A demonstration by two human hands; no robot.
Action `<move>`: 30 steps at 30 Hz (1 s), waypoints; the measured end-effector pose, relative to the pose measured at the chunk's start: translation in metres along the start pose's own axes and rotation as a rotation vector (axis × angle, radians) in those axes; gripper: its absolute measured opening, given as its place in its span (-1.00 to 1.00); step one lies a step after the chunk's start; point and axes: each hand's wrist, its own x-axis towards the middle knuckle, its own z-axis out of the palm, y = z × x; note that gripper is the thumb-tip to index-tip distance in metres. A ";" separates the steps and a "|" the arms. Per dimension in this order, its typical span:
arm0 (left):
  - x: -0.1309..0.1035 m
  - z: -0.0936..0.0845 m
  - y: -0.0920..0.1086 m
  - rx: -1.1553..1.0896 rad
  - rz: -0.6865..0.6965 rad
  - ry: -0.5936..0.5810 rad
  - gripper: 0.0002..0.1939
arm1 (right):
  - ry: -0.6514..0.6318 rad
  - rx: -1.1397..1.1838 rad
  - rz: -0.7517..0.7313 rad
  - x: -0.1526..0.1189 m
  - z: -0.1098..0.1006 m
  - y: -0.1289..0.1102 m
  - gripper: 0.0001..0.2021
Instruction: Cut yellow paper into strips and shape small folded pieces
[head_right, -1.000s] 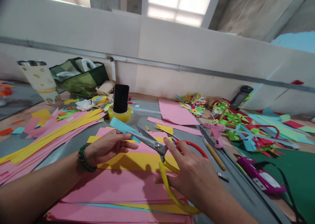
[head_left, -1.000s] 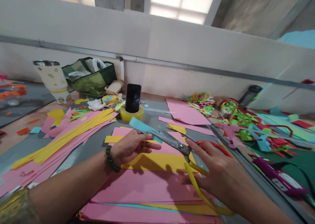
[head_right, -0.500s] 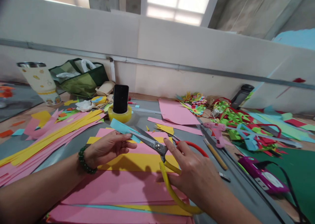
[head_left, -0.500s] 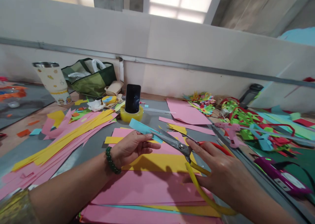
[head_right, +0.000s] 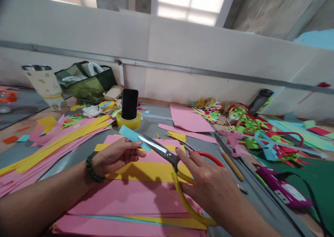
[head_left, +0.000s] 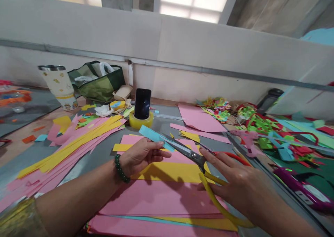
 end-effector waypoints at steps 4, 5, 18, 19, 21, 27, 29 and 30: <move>0.002 -0.002 -0.001 0.007 0.008 -0.019 -0.83 | 0.031 -0.049 -0.028 0.001 -0.003 -0.001 -0.52; 0.002 -0.002 -0.001 0.012 0.011 -0.022 -0.83 | 0.037 -0.055 -0.033 0.002 -0.004 -0.001 -0.54; -0.001 0.001 0.001 0.073 0.036 -0.033 -0.84 | -0.045 -0.145 -0.027 0.005 -0.006 -0.004 -0.52; -0.001 0.002 0.000 0.077 0.039 -0.037 -0.84 | -0.059 -0.147 -0.018 0.006 -0.006 -0.005 -0.51; -0.002 0.002 0.000 0.088 0.039 -0.047 -0.83 | -0.072 -0.157 -0.004 0.008 -0.007 -0.007 -0.50; -0.003 0.002 0.000 0.112 0.049 -0.036 -0.79 | -0.044 -0.183 -0.016 0.012 -0.011 -0.007 -0.53; -0.003 0.002 0.001 0.124 0.043 -0.033 -0.81 | -0.019 -0.192 -0.033 0.012 -0.011 -0.006 -0.56; -0.002 0.002 0.000 0.129 0.040 -0.035 -0.84 | -0.004 -0.200 -0.040 0.011 -0.011 -0.006 -0.57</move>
